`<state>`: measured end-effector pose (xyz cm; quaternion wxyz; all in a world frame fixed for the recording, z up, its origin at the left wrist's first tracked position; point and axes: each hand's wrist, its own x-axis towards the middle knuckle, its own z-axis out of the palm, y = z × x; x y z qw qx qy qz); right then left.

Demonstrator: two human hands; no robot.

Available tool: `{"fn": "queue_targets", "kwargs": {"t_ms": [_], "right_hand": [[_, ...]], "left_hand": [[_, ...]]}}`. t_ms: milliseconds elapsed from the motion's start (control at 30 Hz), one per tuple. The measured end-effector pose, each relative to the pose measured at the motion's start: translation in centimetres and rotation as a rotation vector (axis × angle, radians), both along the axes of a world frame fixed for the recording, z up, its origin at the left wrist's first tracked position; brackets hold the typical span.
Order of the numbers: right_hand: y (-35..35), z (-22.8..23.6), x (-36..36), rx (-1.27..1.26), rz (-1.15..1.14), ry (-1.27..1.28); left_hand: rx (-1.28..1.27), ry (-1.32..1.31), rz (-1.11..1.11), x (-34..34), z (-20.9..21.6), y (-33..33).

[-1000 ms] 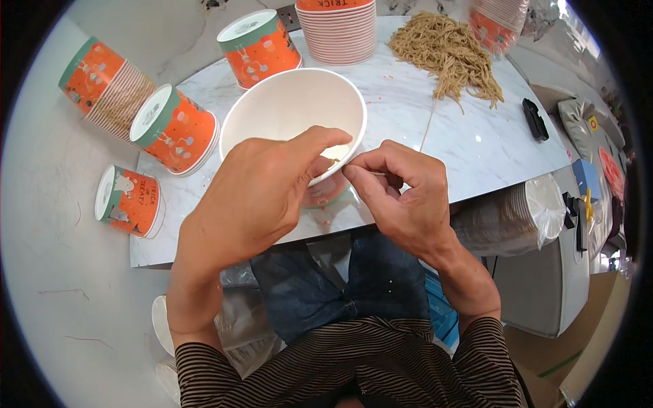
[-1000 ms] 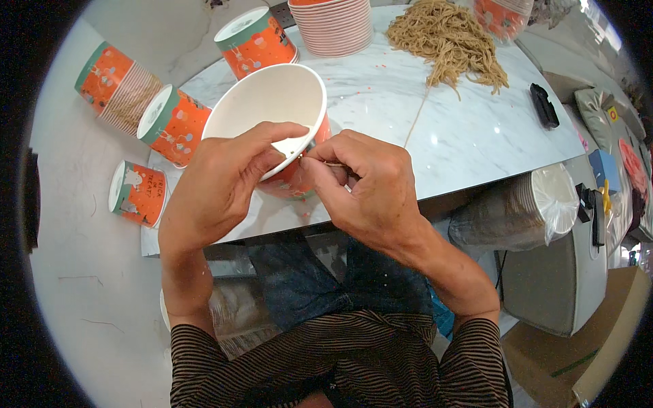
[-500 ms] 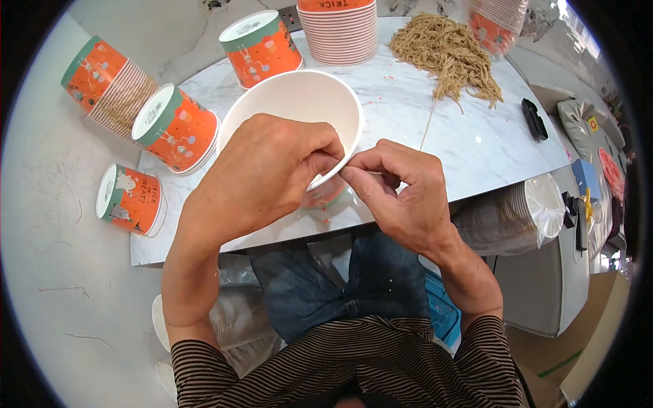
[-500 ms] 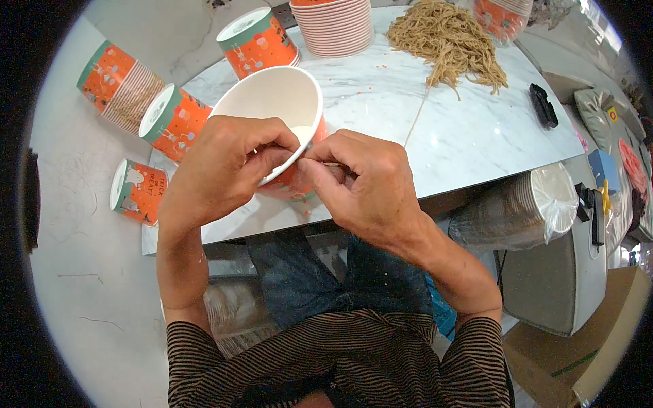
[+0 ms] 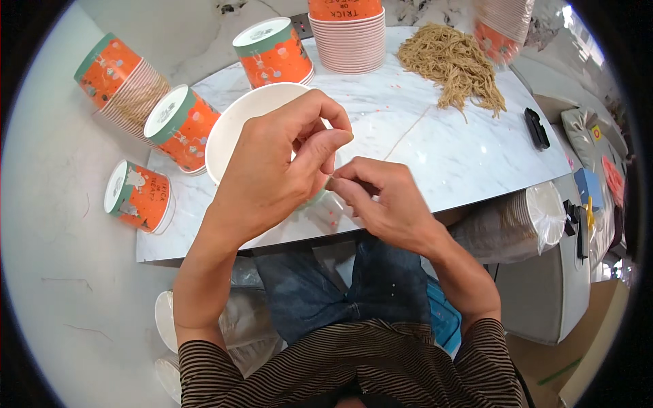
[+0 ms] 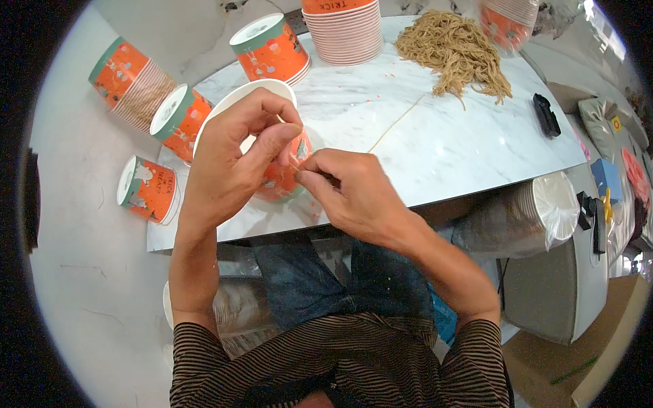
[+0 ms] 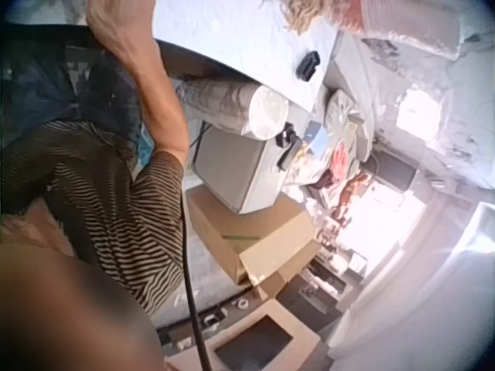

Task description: Manually thread and knot thin strings through holes in small paper buckets for assembly.

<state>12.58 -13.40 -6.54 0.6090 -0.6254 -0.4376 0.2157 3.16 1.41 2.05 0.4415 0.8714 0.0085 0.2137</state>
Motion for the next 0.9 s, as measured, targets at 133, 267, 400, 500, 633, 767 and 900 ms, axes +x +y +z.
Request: {"fn": "queue_targets", "kwargs": {"t_ms": [133, 267, 400, 500, 633, 767, 900], "right_hand": [[-2.6, 2.5, 1.2, 0.14, -0.114, -0.327], [-2.7, 4.3, 2.9, 0.229, -0.166, -0.575], [-1.5, 4.7, 4.2, 0.298, -0.159, -0.575], [-0.9, 4.2, 4.4, 0.314, -0.136, -0.494], [-0.4, 3.9, 4.0, 0.337, -0.147, -0.389], [-1.4, 4.1, 3.6, 0.248, -0.106, -0.391], [-1.6, 4.6, 3.2, 0.265, -0.04, -0.541]], "left_hand": [[0.122, 0.14, 0.048, -0.2, 1.0, 0.5], [0.229, 0.179, -0.056, -0.2, 1.5, 0.9], [0.253, 0.219, -0.174, -0.3, 1.8, 1.2], [0.262, 0.252, -0.175, -0.4, 2.0, 1.3], [0.324, 0.204, -0.203, -0.7, 2.1, 2.0], [-0.077, 0.19, -0.095, -0.5, 1.6, 2.5], [-0.162, 0.181, -0.045, -0.3, 2.1, 3.1]]}}
